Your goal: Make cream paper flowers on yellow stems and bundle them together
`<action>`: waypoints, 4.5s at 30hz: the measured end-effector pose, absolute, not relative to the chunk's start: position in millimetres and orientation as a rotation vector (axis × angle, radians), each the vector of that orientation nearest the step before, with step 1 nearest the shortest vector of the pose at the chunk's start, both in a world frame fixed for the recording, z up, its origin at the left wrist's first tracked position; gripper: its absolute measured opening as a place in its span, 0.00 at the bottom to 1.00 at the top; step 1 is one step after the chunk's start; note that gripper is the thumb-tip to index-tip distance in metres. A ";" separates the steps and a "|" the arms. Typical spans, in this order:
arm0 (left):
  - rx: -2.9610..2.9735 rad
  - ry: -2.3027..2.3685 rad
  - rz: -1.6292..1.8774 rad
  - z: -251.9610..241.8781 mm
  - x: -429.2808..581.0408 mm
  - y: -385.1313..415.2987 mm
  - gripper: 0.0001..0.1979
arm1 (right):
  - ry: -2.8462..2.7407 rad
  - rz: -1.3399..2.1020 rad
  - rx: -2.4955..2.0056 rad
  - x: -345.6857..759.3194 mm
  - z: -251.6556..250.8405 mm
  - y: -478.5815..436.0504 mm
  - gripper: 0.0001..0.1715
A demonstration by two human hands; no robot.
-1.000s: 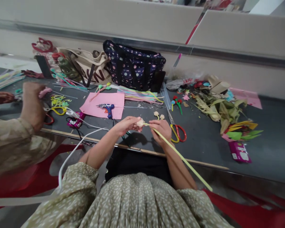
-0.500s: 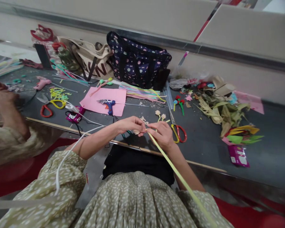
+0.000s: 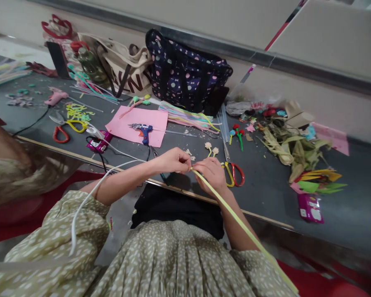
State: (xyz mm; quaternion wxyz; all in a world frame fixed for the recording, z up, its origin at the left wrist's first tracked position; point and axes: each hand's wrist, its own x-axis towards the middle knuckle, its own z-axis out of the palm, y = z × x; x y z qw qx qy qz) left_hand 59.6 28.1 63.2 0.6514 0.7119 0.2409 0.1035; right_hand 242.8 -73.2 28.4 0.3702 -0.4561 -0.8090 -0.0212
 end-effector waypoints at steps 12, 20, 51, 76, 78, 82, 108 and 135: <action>2.423 0.440 0.552 70.7 59.5 11.7 0.06 | -1.994 0.088 -1.224 237.7 28.8 -77.1 0.07; 2.289 0.223 0.778 57.3 59.8 10.6 0.10 | -1.804 0.205 -1.232 239.0 3.8 -82.2 0.09; 1.222 0.545 -0.072 39.5 58.8 37.5 0.08 | -2.132 0.049 -1.162 243.8 20.3 -76.4 0.07; 3.116 0.318 0.526 47.0 63.0 17.0 0.09 | -1.773 0.177 -1.325 239.2 -2.6 -74.6 0.07; 3.072 0.414 0.566 47.9 64.7 20.8 0.07 | -1.770 0.121 -1.323 241.0 1.0 -72.2 0.07; 3.110 0.379 0.602 47.5 68.2 24.9 0.05 | -1.801 0.022 -1.340 242.2 9.0 -72.1 0.08; 0.438 0.538 0.944 23.1 113.9 -65.4 0.12 | -1.335 -0.258 -1.260 203.6 11.2 -98.4 0.12; 0.687 0.488 1.082 50.9 74.1 -79.5 0.14 | -1.101 0.053 -1.168 154.0 44.6 -127.1 0.05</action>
